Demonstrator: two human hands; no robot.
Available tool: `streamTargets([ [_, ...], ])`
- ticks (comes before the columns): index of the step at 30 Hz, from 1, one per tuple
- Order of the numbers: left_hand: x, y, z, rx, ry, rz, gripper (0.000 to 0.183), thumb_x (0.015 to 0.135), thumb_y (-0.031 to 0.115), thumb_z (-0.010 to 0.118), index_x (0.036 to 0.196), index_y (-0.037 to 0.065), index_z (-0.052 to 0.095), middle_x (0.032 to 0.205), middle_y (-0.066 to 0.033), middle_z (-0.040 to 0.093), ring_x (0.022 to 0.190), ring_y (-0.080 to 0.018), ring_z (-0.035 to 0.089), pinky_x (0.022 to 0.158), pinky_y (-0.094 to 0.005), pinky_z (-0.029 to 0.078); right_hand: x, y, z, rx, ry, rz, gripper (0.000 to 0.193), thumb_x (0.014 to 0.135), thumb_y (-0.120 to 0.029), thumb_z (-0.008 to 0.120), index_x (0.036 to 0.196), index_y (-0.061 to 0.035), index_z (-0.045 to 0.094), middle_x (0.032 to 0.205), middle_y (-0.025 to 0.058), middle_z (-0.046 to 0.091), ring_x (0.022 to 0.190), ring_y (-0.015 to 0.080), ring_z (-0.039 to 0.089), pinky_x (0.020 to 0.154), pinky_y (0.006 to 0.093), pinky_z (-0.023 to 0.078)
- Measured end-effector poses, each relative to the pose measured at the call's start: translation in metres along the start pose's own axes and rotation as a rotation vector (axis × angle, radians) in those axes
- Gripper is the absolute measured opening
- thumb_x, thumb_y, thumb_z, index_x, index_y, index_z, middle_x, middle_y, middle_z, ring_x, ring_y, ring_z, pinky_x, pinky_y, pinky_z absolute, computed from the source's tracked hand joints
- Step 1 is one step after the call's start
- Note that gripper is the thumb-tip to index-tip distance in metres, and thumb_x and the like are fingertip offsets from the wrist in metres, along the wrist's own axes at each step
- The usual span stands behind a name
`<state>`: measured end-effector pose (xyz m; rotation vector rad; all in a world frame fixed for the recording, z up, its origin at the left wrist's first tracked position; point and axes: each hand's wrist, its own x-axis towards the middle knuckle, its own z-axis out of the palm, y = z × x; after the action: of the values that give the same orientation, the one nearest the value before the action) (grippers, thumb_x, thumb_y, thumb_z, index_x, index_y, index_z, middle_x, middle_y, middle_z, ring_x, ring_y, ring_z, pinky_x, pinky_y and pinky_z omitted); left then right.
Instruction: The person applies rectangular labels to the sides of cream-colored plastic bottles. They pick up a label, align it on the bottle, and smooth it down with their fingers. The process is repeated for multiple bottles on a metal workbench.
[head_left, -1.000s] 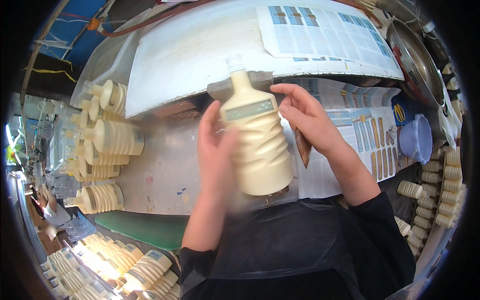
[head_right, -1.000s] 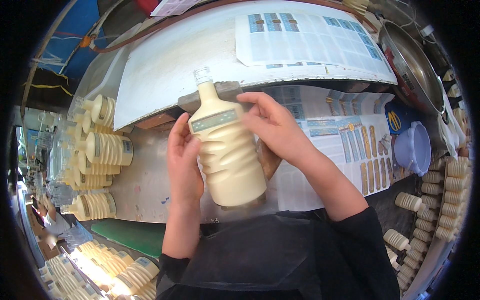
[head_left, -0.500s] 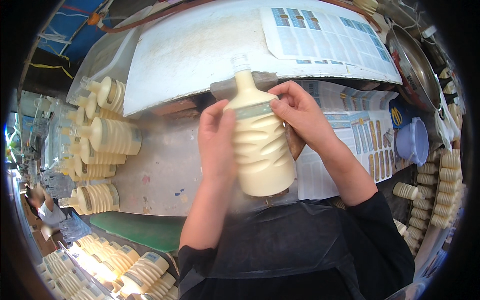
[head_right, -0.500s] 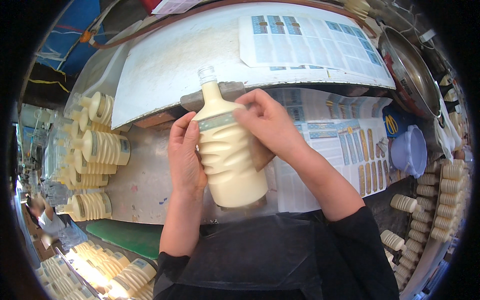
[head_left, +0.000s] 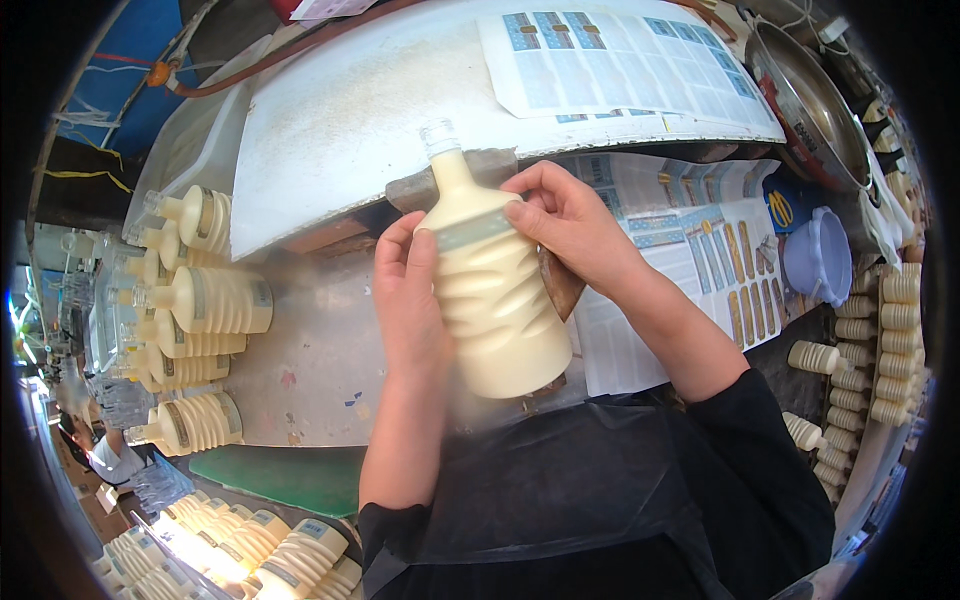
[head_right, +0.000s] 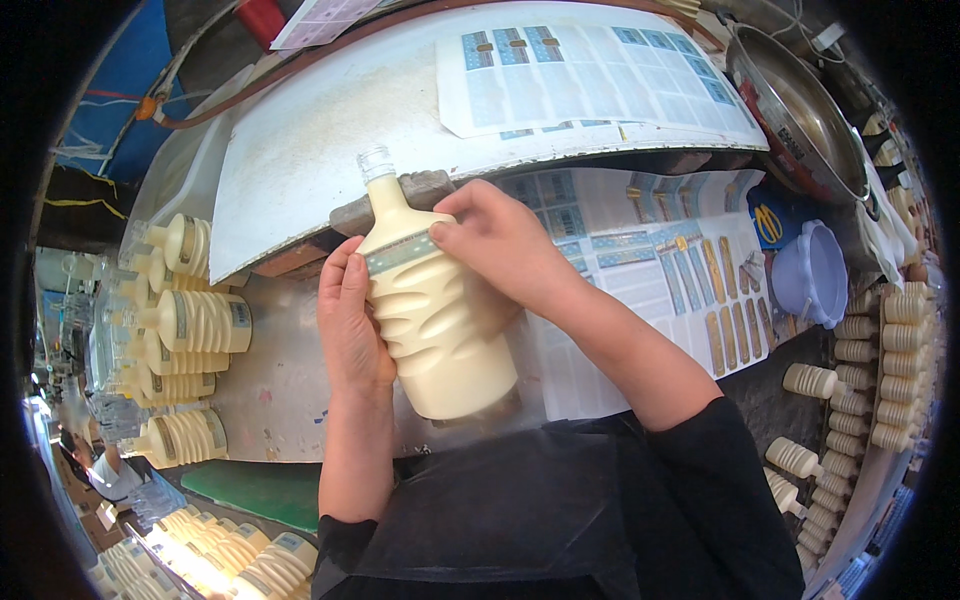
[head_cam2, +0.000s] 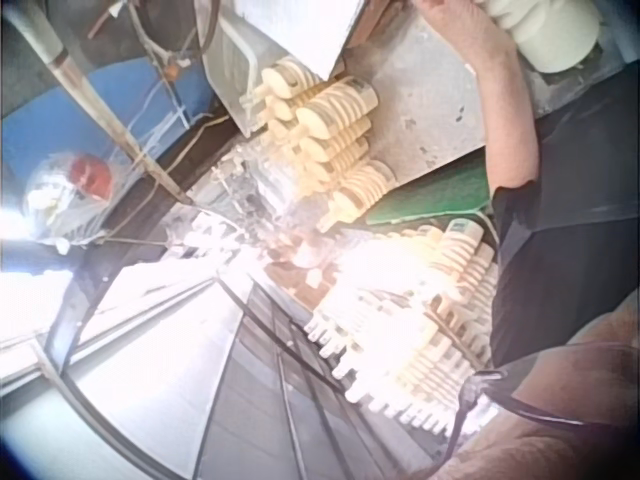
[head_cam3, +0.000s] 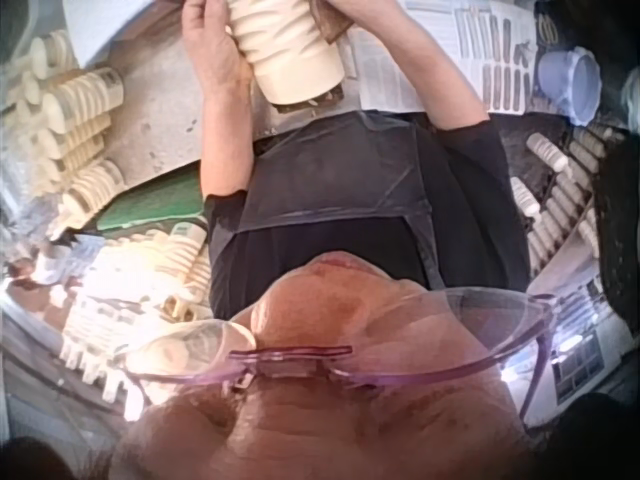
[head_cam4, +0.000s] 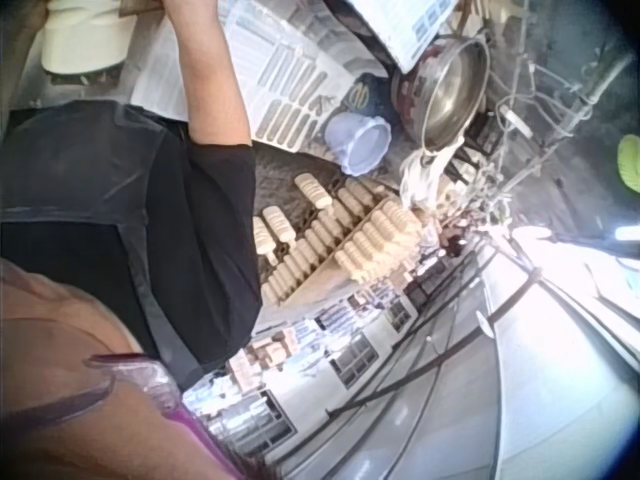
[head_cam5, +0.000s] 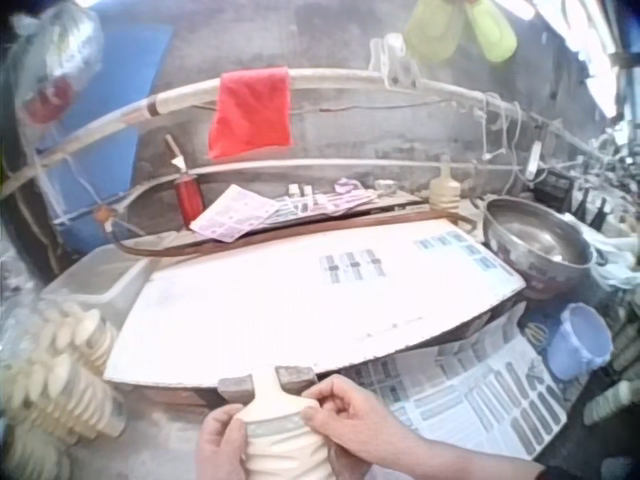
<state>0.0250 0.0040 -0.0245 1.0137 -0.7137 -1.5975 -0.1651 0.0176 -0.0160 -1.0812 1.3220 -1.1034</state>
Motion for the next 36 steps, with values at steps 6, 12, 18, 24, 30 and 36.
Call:
streamTargets([
  [6, -0.001, 0.004, 0.001, -0.041, 0.016, -0.001, 0.028, 0.105, 0.013, 0.058, 0.131, 0.003, 0.055, 0.118, -0.0067, 0.061, 0.104, -0.0129, 0.060, 0.094, -0.0293, 0.052, 0.003, 0.001, -0.002, 0.186, -0.016, 0.003, 0.025, 0.103, -0.021, 0.066, 0.119, -0.0028, 0.061, 0.096, 0.0012, 0.067, 0.086, 0.0059, 0.060, 0.079, 0.0213, 0.049],
  [12, 0.002, 0.002, 0.003, 0.019, 0.008, -0.025, 0.027, 0.106, 0.012, 0.058, 0.131, 0.002, 0.055, 0.120, -0.0078, 0.061, 0.106, -0.0136, 0.060, 0.094, -0.0296, 0.052, 0.002, 0.005, 0.000, 0.108, -0.015, 0.002, 0.026, 0.103, -0.021, 0.066, 0.120, -0.0024, 0.060, 0.095, 0.0019, 0.068, 0.087, 0.0063, 0.061, 0.079, 0.0224, 0.050],
  [18, 0.004, -0.005, -0.002, 0.020, -0.008, 0.013, 0.026, 0.107, 0.016, 0.057, 0.128, 0.002, 0.055, 0.118, -0.0115, 0.066, 0.103, -0.0179, 0.066, 0.090, -0.0341, 0.058, 0.002, 0.001, 0.001, 0.048, -0.001, 0.005, 0.026, 0.101, -0.020, 0.067, 0.119, -0.0022, 0.060, 0.093, 0.0022, 0.067, 0.086, 0.0058, 0.061, 0.079, 0.0228, 0.050],
  [24, 0.005, -0.006, -0.003, 0.017, -0.012, 0.033, 0.026, 0.107, 0.018, 0.057, 0.127, 0.002, 0.056, 0.116, -0.0134, 0.068, 0.101, -0.0203, 0.069, 0.088, -0.0364, 0.062, 0.002, 0.003, 0.000, 0.064, -0.016, 0.015, 0.026, 0.101, -0.020, 0.068, 0.119, -0.0024, 0.060, 0.093, 0.0021, 0.067, 0.085, 0.0054, 0.061, 0.078, 0.0223, 0.050],
  [30, 0.005, -0.007, -0.004, 0.023, -0.013, 0.042, 0.026, 0.107, 0.019, 0.057, 0.127, 0.002, 0.056, 0.116, -0.0137, 0.068, 0.101, -0.0204, 0.069, 0.088, -0.0364, 0.062, 0.000, 0.001, -0.001, 0.053, -0.018, 0.005, 0.027, 0.100, -0.019, 0.068, 0.119, -0.0028, 0.060, 0.090, 0.0000, 0.065, 0.082, 0.0042, 0.059, 0.076, 0.0207, 0.049],
  [36, -0.001, 0.000, 0.001, 0.054, -0.021, 0.004, 0.031, 0.108, 0.020, 0.055, 0.133, 0.001, 0.053, 0.124, -0.0099, 0.061, 0.109, -0.0160, 0.060, 0.098, -0.0317, 0.051, 0.003, 0.002, -0.001, 0.122, 0.006, 0.004, 0.027, 0.103, -0.022, 0.064, 0.121, -0.0023, 0.063, 0.085, -0.0035, 0.060, 0.077, 0.0032, 0.054, 0.071, 0.0191, 0.046],
])
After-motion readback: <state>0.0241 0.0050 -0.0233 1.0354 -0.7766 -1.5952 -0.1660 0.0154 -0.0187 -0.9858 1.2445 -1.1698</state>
